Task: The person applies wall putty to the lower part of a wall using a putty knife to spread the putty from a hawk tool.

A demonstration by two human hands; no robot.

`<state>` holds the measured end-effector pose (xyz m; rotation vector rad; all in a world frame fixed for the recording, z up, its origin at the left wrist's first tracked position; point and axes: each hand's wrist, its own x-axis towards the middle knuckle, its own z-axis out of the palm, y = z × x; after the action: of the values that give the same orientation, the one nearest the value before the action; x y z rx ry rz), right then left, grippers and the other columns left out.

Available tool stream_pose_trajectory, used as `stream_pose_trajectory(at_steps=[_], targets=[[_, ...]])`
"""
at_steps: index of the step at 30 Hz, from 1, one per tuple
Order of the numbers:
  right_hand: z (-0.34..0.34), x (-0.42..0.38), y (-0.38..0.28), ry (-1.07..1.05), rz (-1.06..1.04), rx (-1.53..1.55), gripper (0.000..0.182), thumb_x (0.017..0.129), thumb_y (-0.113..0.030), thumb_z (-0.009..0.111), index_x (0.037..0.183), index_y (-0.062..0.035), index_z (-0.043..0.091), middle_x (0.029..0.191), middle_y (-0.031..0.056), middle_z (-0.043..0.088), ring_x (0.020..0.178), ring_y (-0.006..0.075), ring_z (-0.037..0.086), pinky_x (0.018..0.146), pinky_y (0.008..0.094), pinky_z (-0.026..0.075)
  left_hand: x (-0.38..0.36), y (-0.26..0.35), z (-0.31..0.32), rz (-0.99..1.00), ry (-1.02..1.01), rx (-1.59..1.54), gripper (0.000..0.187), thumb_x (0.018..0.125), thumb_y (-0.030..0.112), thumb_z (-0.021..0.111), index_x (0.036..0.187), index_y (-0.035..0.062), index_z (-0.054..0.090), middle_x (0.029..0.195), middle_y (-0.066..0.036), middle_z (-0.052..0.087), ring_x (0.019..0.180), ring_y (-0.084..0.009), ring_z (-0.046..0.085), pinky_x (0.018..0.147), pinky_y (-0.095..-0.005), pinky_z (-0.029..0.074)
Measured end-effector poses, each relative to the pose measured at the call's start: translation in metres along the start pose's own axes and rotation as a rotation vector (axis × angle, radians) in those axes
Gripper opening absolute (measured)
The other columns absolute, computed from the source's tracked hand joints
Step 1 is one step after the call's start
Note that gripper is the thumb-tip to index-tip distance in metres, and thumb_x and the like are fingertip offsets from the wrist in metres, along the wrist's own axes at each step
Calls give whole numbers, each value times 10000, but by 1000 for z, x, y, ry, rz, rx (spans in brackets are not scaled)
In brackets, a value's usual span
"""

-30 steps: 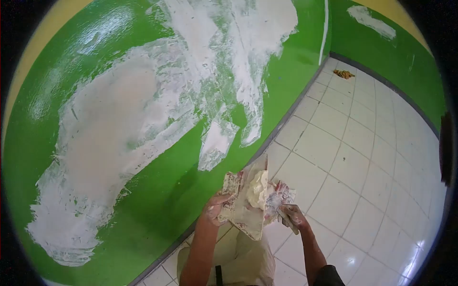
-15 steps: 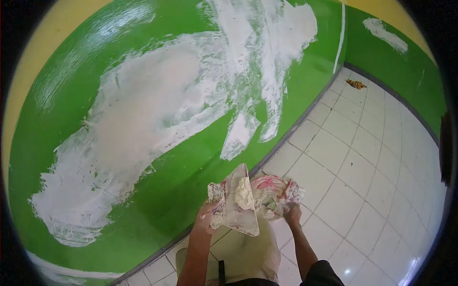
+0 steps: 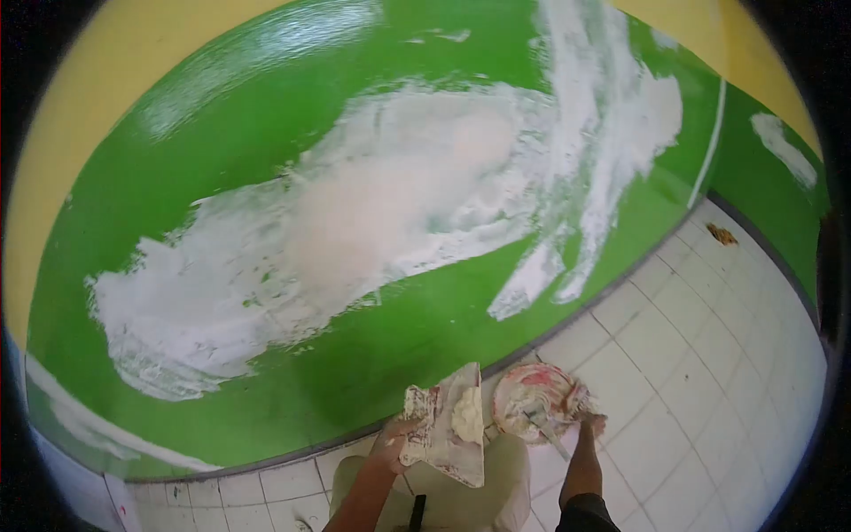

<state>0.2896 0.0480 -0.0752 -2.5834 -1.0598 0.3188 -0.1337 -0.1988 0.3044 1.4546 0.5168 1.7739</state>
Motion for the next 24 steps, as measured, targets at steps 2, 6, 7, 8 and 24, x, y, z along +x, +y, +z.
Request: stream_pose_trajectory(at_steps=[2,6,7,8,24], targets=[[-72,-27,-33,-183,160,150,646,660,-348,756,1139,11,515,1067,211,644,1047,375,610,920,461,485,-53,-22,-42,-214,125,-208,390,816,132,706,1158,-26,605,1238,-145,602,1112,-211,597,952,-368,481],[-45,-13,-19,-129,147,132,502,708,-249,730,1104,-18,526,1027,222,647,976,381,633,851,472,504,-72,-2,-48,-733,563,-554,413,829,177,686,1182,-20,604,1249,-136,597,1106,-219,601,952,-379,486],[-31,-8,-10,-137,132,132,502,708,-249,730,1104,-18,526,1027,222,647,976,381,633,851,472,504,-69,0,-50,-721,575,-548,413,829,177,686,1182,-20,604,1249,-136,597,1106,-219,601,952,-379,486],[-16,-3,-1,-121,127,212,424,732,-224,710,1066,-24,544,1012,204,649,943,357,642,806,456,516,-64,0,-51,-777,542,-624,421,833,201,672,1186,-18,603,1249,-141,596,1110,-224,599,956,-383,484],[-217,-165,-43,-927,-145,1827,288,855,-348,610,898,-65,574,891,65,588,808,167,553,770,366,523,-41,30,-32,-652,784,-224,455,868,190,658,1253,14,491,1193,-128,597,1071,-253,612,890,-404,526]])
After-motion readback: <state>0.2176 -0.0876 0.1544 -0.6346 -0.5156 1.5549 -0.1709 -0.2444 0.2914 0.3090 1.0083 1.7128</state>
